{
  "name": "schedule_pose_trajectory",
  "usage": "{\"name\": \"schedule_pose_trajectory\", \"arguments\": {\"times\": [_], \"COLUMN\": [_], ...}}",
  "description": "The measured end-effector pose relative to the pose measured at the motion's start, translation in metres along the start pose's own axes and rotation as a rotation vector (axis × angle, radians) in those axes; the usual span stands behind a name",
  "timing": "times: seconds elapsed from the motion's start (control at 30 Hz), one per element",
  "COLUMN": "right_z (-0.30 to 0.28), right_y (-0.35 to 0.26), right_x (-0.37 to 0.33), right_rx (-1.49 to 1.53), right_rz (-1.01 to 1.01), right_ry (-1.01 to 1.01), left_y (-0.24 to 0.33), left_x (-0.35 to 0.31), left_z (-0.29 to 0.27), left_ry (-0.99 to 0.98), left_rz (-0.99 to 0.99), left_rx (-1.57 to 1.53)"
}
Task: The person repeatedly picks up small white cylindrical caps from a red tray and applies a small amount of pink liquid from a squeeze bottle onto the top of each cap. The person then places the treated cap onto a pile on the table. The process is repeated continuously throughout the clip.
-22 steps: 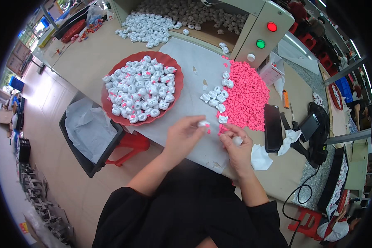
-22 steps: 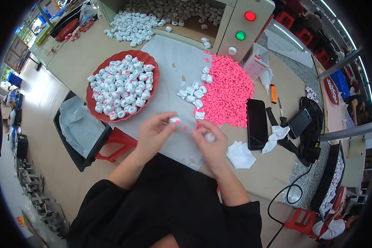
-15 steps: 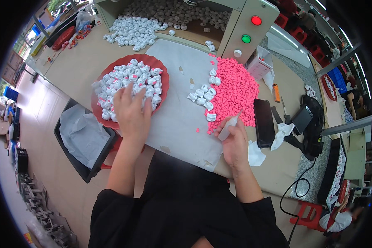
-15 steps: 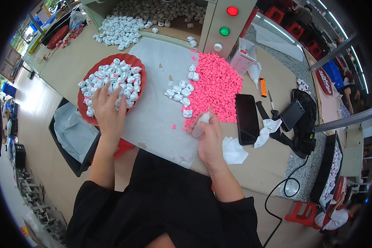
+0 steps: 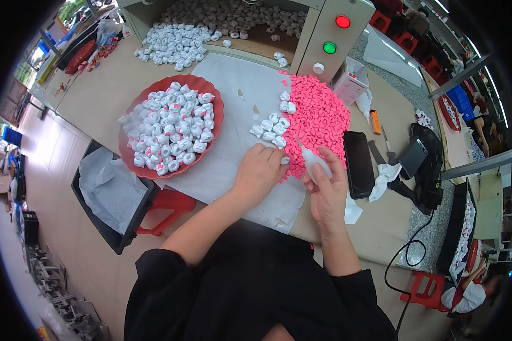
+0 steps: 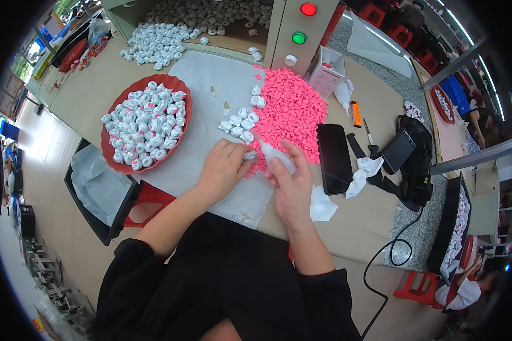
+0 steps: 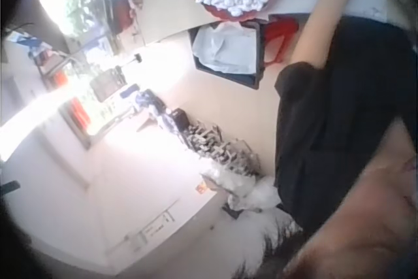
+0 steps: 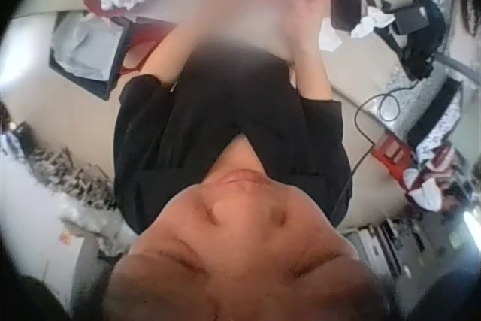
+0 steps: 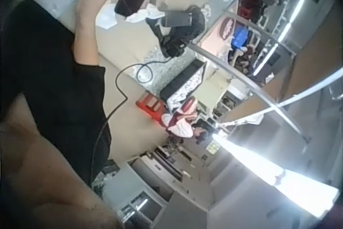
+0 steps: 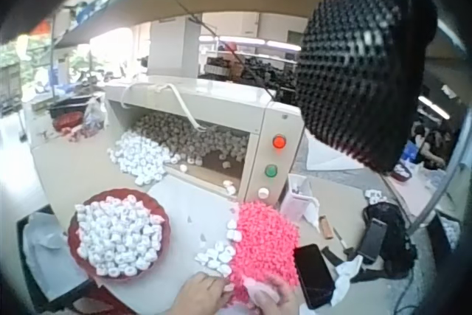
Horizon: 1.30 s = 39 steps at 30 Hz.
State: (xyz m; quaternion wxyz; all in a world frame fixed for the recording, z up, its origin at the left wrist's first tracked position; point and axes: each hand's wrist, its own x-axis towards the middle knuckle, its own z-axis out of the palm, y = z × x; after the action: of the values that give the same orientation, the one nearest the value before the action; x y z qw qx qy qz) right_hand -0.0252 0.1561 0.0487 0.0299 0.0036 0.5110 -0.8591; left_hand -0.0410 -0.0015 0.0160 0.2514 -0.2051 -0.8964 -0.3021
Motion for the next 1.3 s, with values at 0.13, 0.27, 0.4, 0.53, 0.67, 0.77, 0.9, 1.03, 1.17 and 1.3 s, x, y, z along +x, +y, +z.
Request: {"name": "schedule_pose_trajectory", "arguments": {"times": [0.13, 0.27, 0.4, 0.53, 0.67, 0.77, 0.9, 1.03, 1.17, 1.3], "right_z": [-0.007, -0.007, 0.005, 0.007, -0.003, -0.004, -0.003, -0.004, -0.004, -0.006], "right_y": [0.004, 0.012, 0.017, 0.021, 0.024, 0.024, 0.024, 0.026, 0.026, 0.027], "right_x": [0.001, -0.002, -0.008, -0.012, -0.012, -0.012, -0.011, -0.010, -0.010, -0.009], "right_rx": [0.028, 0.010, -0.158, -0.318, -0.481, -0.566, -0.614, -0.629, -0.640, -0.652], "right_rz": [-0.057, -0.072, -0.100, -0.253, -0.356, -0.424, -0.468, -0.493, -0.497, -0.511], "right_ry": [0.030, -0.061, -0.116, -0.150, -0.207, -0.233, -0.247, -0.242, -0.235, -0.234], "left_y": [-0.001, -0.005, -0.001, 0.001, 0.002, 0.002, 0.001, 0.002, 0.001, 0.001], "left_x": [-0.014, -0.031, -0.044, -0.046, -0.045, -0.045, -0.046, -0.044, -0.045, -0.045], "left_z": [-0.018, -0.035, -0.032, -0.026, -0.028, -0.027, -0.027, -0.029, -0.029, -0.027], "left_ry": [0.061, 0.006, 0.067, 0.069, 0.046, 0.037, 0.024, 0.010, 0.005, 0.019], "left_rz": [-0.337, -0.789, -0.716, -0.669, -0.676, -0.672, -0.677, -0.693, -0.691, -0.675], "left_rx": [-0.430, -1.290, -1.278, -1.212, -1.232, -1.217, -1.198, -1.176, -1.168, -1.186]}}
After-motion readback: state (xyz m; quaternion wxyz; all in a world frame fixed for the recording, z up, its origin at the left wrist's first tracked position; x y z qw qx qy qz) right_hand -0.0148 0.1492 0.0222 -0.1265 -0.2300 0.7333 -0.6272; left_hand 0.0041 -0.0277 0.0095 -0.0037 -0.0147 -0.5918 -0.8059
